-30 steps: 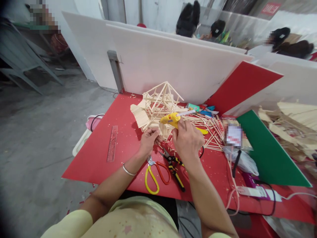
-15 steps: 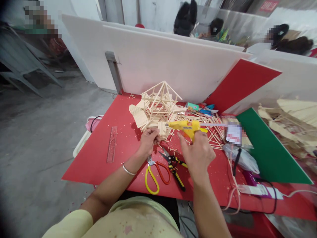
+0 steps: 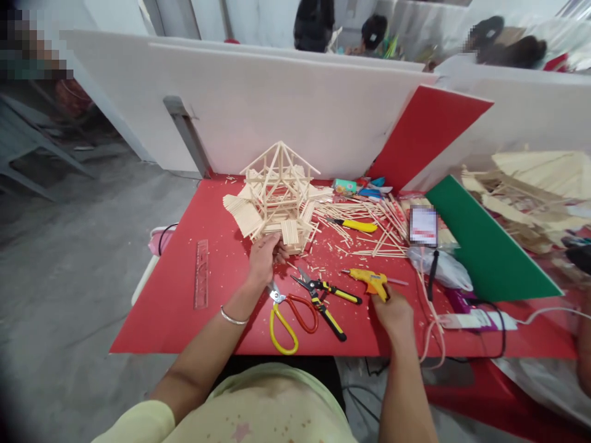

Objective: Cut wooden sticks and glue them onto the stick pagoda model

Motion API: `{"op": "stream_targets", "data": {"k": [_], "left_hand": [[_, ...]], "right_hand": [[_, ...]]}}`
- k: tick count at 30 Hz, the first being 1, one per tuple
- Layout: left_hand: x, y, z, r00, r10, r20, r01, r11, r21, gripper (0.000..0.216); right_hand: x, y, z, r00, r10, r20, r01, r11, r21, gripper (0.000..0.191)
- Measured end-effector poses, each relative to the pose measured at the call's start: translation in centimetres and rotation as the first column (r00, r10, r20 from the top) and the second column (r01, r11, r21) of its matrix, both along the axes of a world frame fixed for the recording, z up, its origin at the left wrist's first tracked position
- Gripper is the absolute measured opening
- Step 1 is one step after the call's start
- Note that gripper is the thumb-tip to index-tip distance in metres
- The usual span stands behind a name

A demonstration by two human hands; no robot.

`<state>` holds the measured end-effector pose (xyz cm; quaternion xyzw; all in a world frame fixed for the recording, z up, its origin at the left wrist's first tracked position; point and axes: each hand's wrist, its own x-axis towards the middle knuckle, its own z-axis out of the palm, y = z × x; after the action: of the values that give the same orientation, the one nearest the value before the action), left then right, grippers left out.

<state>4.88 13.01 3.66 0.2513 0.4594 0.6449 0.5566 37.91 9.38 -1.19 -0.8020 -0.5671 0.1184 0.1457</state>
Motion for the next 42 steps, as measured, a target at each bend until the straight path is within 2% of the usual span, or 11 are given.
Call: {"op": "stream_targets", "data": {"k": [2, 4, 6, 9, 11, 13, 17, 22, 29, 42], "left_hand": [[-0.1, 0.1, -0.3, 0.999, 0.020, -0.037, -0.020, 1.000, 0.010, 0.037], [-0.3, 0.1, -0.5, 0.998, 0.043, -0.054, -0.043, 0.999, 0.007, 0.038], [-0.4, 0.2, -0.6, 0.997, 0.054, -0.062, -0.054, 0.999, 0.000, 0.039], [-0.4, 0.4, -1.0, 0.995, 0.051, -0.080, -0.051, 0.999, 0.002, 0.040], [-0.4, 0.6, -1.4, 0.994, 0.046, -0.096, -0.045, 0.999, 0.011, 0.039], [-0.5, 0.7, -1.8, 0.994, 0.041, -0.100, -0.038, 0.999, 0.027, 0.039], [-0.5, 0.8, -1.9, 0.996, 0.037, -0.085, -0.034, 0.999, 0.035, 0.038], [-0.3, 0.9, -1.4, 0.996, 0.036, -0.081, -0.032, 0.998, 0.046, 0.040], [-0.1, 0.9, -0.8, 0.995, 0.041, -0.088, -0.039, 0.999, 0.022, 0.041], [0.0, 1.0, -1.2, 0.992, 0.042, -0.119, -0.038, 0.999, 0.034, 0.039]], "right_hand": [[-1.4, -0.4, 0.6, 0.991, 0.020, 0.133, -0.033, 0.995, 0.098, 0.046], [-4.0, -0.8, 2.5, 0.973, 0.043, 0.227, -0.107, 0.955, 0.275, 0.041], [-7.3, -1.1, 4.9, 0.960, 0.182, 0.215, -0.262, 0.854, 0.450, 0.032], [-12.5, -0.7, 7.7, 0.895, 0.388, 0.220, -0.433, 0.638, 0.637, 0.026], [-15.4, 0.1, 8.4, 0.862, 0.449, 0.234, -0.473, 0.549, 0.689, 0.021], [-17.5, 1.0, 8.3, 0.837, 0.490, 0.246, -0.505, 0.516, 0.691, 0.017], [-19.4, 2.9, 7.2, 0.813, 0.515, 0.272, -0.549, 0.521, 0.654, 0.015], [-19.6, 4.3, 6.4, 0.802, 0.517, 0.299, -0.577, 0.540, 0.613, 0.016], [-19.5, 4.4, 6.6, 0.791, 0.527, 0.311, -0.591, 0.527, 0.610, 0.018], [-19.4, 4.5, 6.3, 0.790, 0.551, 0.270, -0.585, 0.543, 0.603, 0.021]]}}
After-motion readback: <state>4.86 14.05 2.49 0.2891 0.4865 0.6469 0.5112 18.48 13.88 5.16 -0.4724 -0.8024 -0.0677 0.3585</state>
